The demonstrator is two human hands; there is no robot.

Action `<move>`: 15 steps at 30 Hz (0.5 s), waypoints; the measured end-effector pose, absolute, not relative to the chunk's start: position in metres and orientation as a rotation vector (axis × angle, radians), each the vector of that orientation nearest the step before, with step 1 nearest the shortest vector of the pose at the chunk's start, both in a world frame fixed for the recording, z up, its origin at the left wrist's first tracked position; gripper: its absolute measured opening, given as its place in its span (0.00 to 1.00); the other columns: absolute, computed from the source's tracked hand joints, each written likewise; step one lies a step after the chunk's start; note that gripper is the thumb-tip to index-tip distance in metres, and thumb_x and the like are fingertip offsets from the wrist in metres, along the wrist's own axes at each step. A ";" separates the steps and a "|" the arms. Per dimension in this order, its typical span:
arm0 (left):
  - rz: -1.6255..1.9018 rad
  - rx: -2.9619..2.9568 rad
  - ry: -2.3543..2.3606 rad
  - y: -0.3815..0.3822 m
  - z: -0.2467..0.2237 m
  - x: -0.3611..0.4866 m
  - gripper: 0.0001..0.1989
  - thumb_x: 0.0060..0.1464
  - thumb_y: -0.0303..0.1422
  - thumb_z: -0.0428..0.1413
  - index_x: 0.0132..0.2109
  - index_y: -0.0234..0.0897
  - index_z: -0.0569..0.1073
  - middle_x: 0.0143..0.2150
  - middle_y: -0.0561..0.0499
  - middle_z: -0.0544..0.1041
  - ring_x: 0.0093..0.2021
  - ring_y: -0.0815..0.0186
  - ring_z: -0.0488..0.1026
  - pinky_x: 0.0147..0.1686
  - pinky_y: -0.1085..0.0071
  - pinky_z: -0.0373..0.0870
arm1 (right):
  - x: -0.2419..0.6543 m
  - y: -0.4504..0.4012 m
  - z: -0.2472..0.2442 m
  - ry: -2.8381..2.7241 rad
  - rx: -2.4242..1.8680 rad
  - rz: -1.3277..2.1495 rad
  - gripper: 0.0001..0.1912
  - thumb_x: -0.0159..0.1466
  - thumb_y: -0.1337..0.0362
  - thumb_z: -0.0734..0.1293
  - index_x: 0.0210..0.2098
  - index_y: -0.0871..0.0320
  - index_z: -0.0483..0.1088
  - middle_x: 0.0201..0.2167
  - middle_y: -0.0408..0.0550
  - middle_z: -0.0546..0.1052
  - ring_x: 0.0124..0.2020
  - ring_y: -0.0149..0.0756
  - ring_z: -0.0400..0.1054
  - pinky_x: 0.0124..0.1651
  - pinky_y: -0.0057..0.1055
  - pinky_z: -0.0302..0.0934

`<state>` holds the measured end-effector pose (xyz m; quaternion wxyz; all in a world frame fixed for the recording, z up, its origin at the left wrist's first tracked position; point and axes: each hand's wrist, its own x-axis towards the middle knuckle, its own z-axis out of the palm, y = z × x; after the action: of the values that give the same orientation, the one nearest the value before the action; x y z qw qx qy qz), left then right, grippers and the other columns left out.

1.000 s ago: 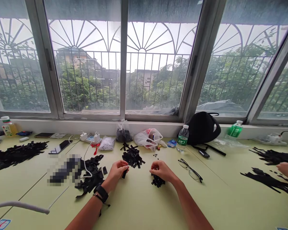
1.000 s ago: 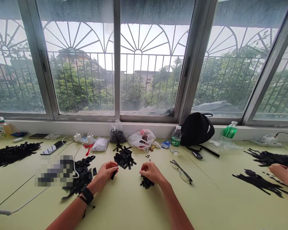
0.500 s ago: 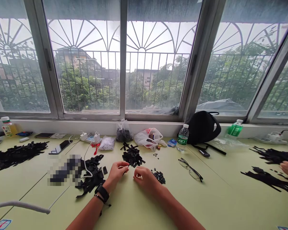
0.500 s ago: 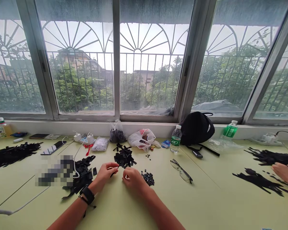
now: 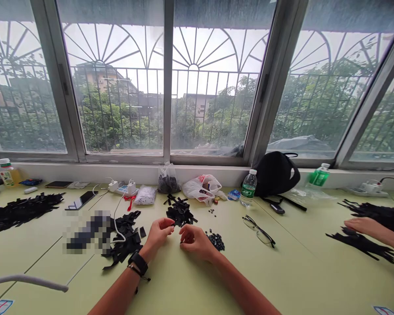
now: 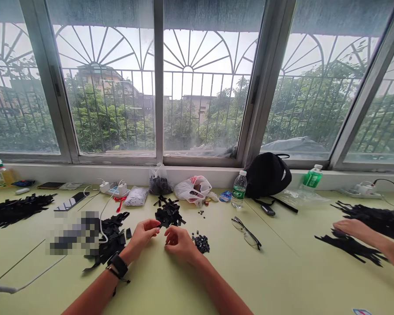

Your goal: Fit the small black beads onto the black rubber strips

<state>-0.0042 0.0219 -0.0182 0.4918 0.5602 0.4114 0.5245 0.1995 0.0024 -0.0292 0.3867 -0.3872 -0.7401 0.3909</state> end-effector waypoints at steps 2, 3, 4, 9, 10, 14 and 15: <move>1.265 1.361 0.982 0.022 -0.018 -0.004 0.12 0.44 0.32 0.67 0.38 0.34 0.81 0.35 0.46 0.83 0.34 0.63 0.77 0.36 0.68 0.72 | 0.199 0.002 -0.026 -1.898 -1.007 0.950 0.16 0.54 0.70 0.69 0.43 0.57 0.72 0.32 0.43 0.77 0.29 0.31 0.67 0.33 0.26 0.63; 1.258 1.361 0.966 0.022 -0.017 -0.004 0.12 0.44 0.32 0.67 0.39 0.34 0.81 0.35 0.46 0.83 0.34 0.63 0.77 0.37 0.68 0.72 | 0.199 0.001 -0.024 -1.893 -1.028 0.896 0.15 0.55 0.68 0.70 0.43 0.56 0.72 0.34 0.43 0.77 0.29 0.31 0.67 0.33 0.27 0.63; 1.248 1.363 0.946 0.021 -0.016 -0.004 0.13 0.44 0.32 0.68 0.39 0.34 0.81 0.35 0.46 0.83 0.35 0.63 0.77 0.37 0.68 0.72 | 0.199 0.001 -0.022 -1.872 -1.053 0.827 0.15 0.57 0.66 0.70 0.44 0.56 0.72 0.36 0.45 0.77 0.30 0.31 0.67 0.34 0.27 0.63; 1.092 1.411 0.736 0.012 -0.007 -0.001 0.16 0.45 0.33 0.71 0.42 0.34 0.81 0.34 0.46 0.83 0.35 0.62 0.78 0.37 0.69 0.71 | 0.198 -0.001 -0.014 -1.781 -1.080 0.763 0.19 0.68 0.52 0.65 0.54 0.55 0.69 0.47 0.51 0.76 0.35 0.35 0.70 0.35 0.29 0.64; 1.054 1.421 0.685 0.011 -0.005 0.000 0.16 0.46 0.34 0.71 0.43 0.34 0.81 0.35 0.45 0.83 0.35 0.62 0.78 0.37 0.69 0.72 | 0.198 -0.001 -0.014 -1.817 -1.056 0.807 0.18 0.70 0.50 0.63 0.51 0.56 0.70 0.44 0.51 0.76 0.36 0.35 0.70 0.36 0.29 0.63; 0.997 1.434 0.606 0.007 -0.004 0.000 0.18 0.47 0.35 0.72 0.44 0.33 0.81 0.35 0.45 0.84 0.34 0.63 0.78 0.37 0.69 0.72 | 0.197 0.000 -0.017 -1.894 -1.034 0.847 0.20 0.70 0.48 0.63 0.33 0.58 0.72 0.28 0.44 0.74 0.29 0.33 0.64 0.33 0.28 0.56; 0.998 1.434 0.615 0.008 -0.005 0.000 0.18 0.47 0.36 0.72 0.44 0.33 0.81 0.34 0.45 0.84 0.33 0.63 0.78 0.37 0.69 0.72 | 0.198 0.002 -0.018 -1.879 -1.052 0.835 0.21 0.69 0.48 0.64 0.31 0.58 0.71 0.26 0.43 0.72 0.28 0.32 0.62 0.31 0.28 0.54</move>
<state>-0.0001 0.0079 -0.0048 0.6007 0.6189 0.2655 0.4307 0.1975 0.0017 -0.0181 0.4039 -0.4167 -0.7442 0.3308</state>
